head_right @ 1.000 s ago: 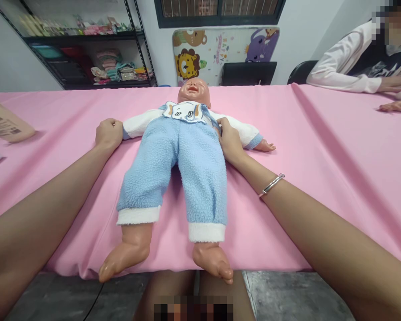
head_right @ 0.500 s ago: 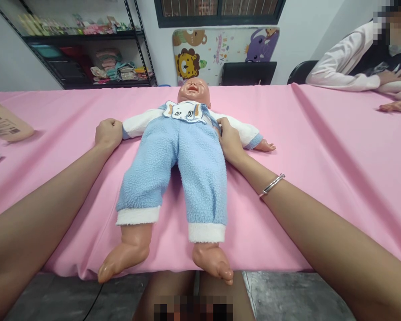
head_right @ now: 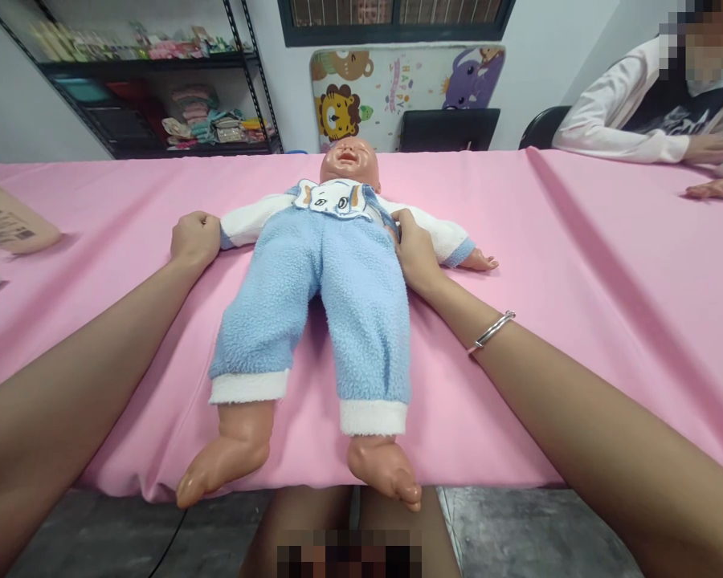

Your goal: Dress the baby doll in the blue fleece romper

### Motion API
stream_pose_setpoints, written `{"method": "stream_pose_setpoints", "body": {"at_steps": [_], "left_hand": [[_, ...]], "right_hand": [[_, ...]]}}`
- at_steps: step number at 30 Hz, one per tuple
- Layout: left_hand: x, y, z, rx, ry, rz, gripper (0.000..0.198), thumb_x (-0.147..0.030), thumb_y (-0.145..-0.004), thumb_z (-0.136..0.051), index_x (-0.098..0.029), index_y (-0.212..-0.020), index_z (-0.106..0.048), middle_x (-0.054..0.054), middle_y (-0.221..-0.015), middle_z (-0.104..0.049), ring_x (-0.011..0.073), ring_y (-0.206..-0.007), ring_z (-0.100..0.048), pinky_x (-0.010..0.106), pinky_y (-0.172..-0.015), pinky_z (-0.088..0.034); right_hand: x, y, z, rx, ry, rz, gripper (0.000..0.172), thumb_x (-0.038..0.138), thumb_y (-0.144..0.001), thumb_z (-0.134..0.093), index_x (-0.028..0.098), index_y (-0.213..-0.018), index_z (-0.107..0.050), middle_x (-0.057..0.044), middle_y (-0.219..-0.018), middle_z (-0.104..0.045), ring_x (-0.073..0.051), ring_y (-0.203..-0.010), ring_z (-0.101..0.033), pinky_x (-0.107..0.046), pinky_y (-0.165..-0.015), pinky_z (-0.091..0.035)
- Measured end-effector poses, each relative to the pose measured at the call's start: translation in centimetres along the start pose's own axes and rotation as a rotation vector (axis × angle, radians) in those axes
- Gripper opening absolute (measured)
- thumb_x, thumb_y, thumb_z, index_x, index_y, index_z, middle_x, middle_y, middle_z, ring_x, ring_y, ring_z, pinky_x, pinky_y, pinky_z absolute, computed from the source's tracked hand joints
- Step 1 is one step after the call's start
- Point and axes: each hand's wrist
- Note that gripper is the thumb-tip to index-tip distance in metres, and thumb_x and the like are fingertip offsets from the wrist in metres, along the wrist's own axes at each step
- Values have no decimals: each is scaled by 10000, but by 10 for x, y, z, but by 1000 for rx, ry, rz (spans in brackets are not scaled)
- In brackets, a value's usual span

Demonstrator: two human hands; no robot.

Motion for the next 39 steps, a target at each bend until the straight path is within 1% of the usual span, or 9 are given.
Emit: {"method": "stream_pose_setpoints", "body": {"at_steps": [11, 16, 20, 24, 29, 31, 35, 37, 39], "left_hand": [[0, 2, 1, -30, 7, -12, 332, -209, -917, -378, -127, -1113, -633, 134, -1183, -666, 277, -1052, -580, 372, -843, -422], [-29, 20, 4, -275, 142, -358, 215, -164, -935, -397, -137, -1091, -542, 104, -1138, -616, 180, -1014, -559, 289, -934, -413], [-61, 45, -1, 8, 333, -511, 286, -354, -1000, -383, -202, -777, -478, 34, -814, -595, 169, -799, -550, 280, -787, -424], [-72, 55, -7, 181, 414, -490, 400, -416, -1002, -366, -201, -666, -390, 8, -700, -470, 165, -726, -489, 283, -718, -390], [-68, 49, -6, 297, 442, -408, 403, -401, -997, -399, -195, -653, -362, -15, -665, -360, 135, -653, -408, 254, -665, -372], [-68, 46, -6, 315, 444, -398, 392, -388, -991, -418, -193, -656, -364, -17, -669, -361, 132, -650, -404, 252, -678, -381], [-67, 43, -6, 326, 450, -400, 385, -385, -979, -435, -193, -648, -386, -10, -680, -403, 151, -678, -438, 273, -739, -405], [-65, 41, -6, 323, 440, -407, 387, -378, -978, -440, -192, -640, -399, -5, -681, -418, 159, -689, -451, 282, -759, -408], [-64, 39, -6, 325, 423, -408, 398, -381, -981, -442, -190, -634, -405, -1, -682, -423, 158, -688, -454, 288, -762, -406]], "right_hand": [[1, 0, 0, 7, 12, -2, 187, 403, -853, -522, 233, -914, -473, -27, -765, -589, -235, -744, -538, -356, -714, -389], [0, -1, 0, 7, 27, 4, 200, 417, -856, -522, 232, -916, -475, -35, -771, -588, -238, -752, -542, -354, -702, -378], [1, 0, 1, 17, 27, -8, 190, 409, -865, -513, 230, -921, -479, -41, -792, -601, -241, -758, -547, -365, -710, -385], [3, 1, -2, -31, -2, -11, 188, 408, -864, -528, 226, -887, -488, -55, -818, -606, -239, -774, -556, -379, -735, -408], [1, -6, 4, -11, -119, -96, 497, 633, -893, -504, 227, -623, -406, -26, -602, -449, -177, -603, -443, -355, -603, -399], [1, -10, 15, 174, -179, -154, 593, 732, -855, -516, 223, -574, -398, -11, -550, -389, -153, -545, -398, -341, -540, -382], [-2, -15, 39, 590, -407, -181, 524, 698, -631, -781, 210, -657, -591, -51, -691, -587, -196, -650, -534, -387, -598, -476], [-5, -17, 43, 558, -486, -174, 451, 601, -603, -838, 210, -719, -644, -69, -788, -643, -222, -726, -577, -420, -660, -505], [-8, -17, 37, 386, -492, -169, 355, 506, -671, -823, 206, -752, -651, -67, -818, -650, -217, -758, -589, -417, -695, -513]]}}
Point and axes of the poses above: each hand's wrist, its own y-axis away from the middle knuckle, its own z-axis out of the back of the hand, x = y × z
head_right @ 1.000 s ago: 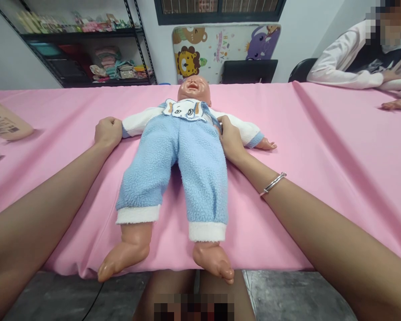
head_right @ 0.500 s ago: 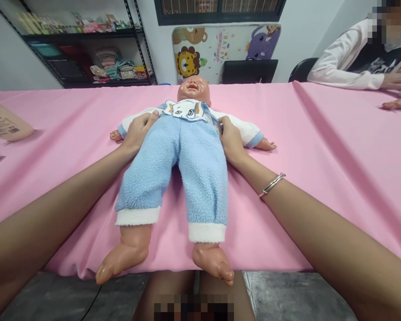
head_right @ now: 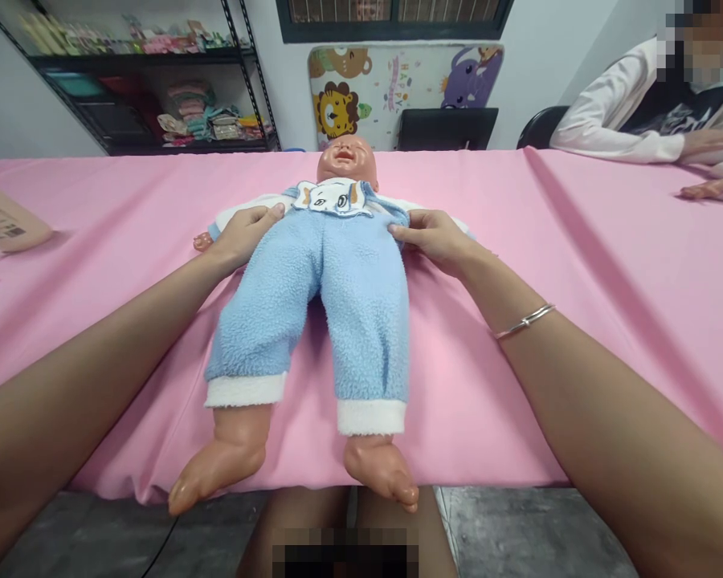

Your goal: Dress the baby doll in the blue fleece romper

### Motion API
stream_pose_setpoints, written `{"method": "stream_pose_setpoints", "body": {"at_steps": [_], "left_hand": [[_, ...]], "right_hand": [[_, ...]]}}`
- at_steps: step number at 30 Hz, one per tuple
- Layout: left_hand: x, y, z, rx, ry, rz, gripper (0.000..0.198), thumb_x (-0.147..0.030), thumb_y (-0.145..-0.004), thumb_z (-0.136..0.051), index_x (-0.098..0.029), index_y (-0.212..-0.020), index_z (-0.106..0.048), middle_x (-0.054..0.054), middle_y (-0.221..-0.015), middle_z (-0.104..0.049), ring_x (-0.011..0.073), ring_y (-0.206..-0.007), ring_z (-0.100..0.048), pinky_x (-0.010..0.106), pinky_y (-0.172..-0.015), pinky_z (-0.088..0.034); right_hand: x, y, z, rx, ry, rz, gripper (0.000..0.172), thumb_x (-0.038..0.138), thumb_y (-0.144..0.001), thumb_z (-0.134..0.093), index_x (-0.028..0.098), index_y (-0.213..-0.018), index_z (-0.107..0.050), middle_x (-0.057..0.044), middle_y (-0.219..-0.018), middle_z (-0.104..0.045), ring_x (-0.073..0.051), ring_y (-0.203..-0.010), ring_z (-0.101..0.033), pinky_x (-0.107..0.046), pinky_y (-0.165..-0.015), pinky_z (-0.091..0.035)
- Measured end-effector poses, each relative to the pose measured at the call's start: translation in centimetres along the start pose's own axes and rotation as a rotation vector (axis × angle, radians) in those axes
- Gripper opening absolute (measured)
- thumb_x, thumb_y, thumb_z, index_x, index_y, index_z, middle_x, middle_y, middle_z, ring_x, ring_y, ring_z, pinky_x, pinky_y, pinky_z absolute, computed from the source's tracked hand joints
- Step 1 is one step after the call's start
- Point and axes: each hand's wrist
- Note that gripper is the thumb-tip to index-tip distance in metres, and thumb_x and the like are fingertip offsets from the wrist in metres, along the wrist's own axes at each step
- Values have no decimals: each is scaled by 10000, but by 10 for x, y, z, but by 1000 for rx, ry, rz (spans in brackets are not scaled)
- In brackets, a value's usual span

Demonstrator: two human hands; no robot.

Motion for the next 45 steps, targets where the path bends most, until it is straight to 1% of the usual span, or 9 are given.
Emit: {"method": "stream_pose_setpoints", "body": {"at_steps": [3, 7, 15, 21, 28, 34, 37, 40, 45], "left_hand": [[0, 1, 1, 32, -6, 14, 411, -408, -979, -458, -187, -636, -410, 1, -689, -434, 148, -672, -449, 286, -731, -400], [-5, 4, -3, 61, 184, -38, 313, -374, -967, -495, -183, -720, -476, 3, -734, -482, 129, -671, -462, 251, -671, -392], [13, -6, 7, 74, 201, 20, 437, -411, -956, -490, -183, -584, -460, -7, -595, -405, 104, -533, -334, 258, -533, -285], [8, -8, 19, 33, 335, 94, 551, -509, -934, -527, -182, -532, -338, -39, -510, -272, 56, -437, -243, 228, -451, -177], [-24, 1, 28, 68, 844, 10, 196, -173, -781, -696, -169, -859, -516, -41, -647, -497, 63, -513, -482, 160, -480, -379], [-14, -2, 21, 67, 798, 51, 420, -39, -625, -723, -176, -963, -515, 1, -840, -590, 124, -744, -618, 230, -688, -524], [-11, -1, 22, 44, 722, 38, 379, -11, -623, -706, -171, -920, -534, 8, -826, -584, 117, -737, -594, 215, -670, -499], [-12, 4, 30, 138, 445, 36, 203, -90, -695, -722, -152, -827, -581, 17, -733, -573, 117, -662, -551, 204, -581, -433], [-12, 8, 50, 477, -22, 138, 117, -278, -777, -649, -167, -747, -668, -20, -487, -418, 92, -406, -350, 223, -430, -249]], "right_hand": [[-8, -4, -14, -210, 36, 53, 242, 391, -781, -750, 197, -770, -606, -48, -813, -631, -197, -765, -588, -375, -696, -503], [-11, -5, -32, -273, -3, 31, 184, 361, -847, -669, 212, -860, -562, -34, -782, -621, -205, -720, -581, -355, -635, -479], [5, -1, -35, -97, -130, -68, 238, 408, -841, -696, 207, -852, -568, -28, -790, -607, -188, -712, -569, -342, -654, -492], [14, 1, -18, -202, -451, -135, 243, 226, -720, -794, 175, -677, -561, -16, -715, -583, -114, -676, -557, -224, -626, -490], [16, 5, -20, 85, -295, -171, 431, 495, -647, -889, 179, -837, -665, -46, -806, -606, -144, -704, -552, -268, -600, -485], [22, 2, -22, -1, -366, -100, 311, 415, -712, -847, 202, -861, -675, -17, -800, -606, -151, -735, -564, -295, -685, -499], [18, -2, -26, -156, -373, 1, 226, 359, -753, -799, 227, -864, -653, 2, -821, -613, -157, -771, -569, -299, -706, -487], [11, -2, -25, -218, -93, -54, 190, 271, -742, -787, 192, -736, -615, -1, -748, -585, -133, -678, -508, -280, -634, -427], [14, 6, -8, 134, 282, -119, 219, 249, -729, -739, 184, -569, -605, -1, -626, -524, -115, -592, -408, -282, -570, -349]]}}
Point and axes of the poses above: each hand's wrist, its own y-axis away from the middle knuckle, its own z-axis out of the back of the hand, x = y × z
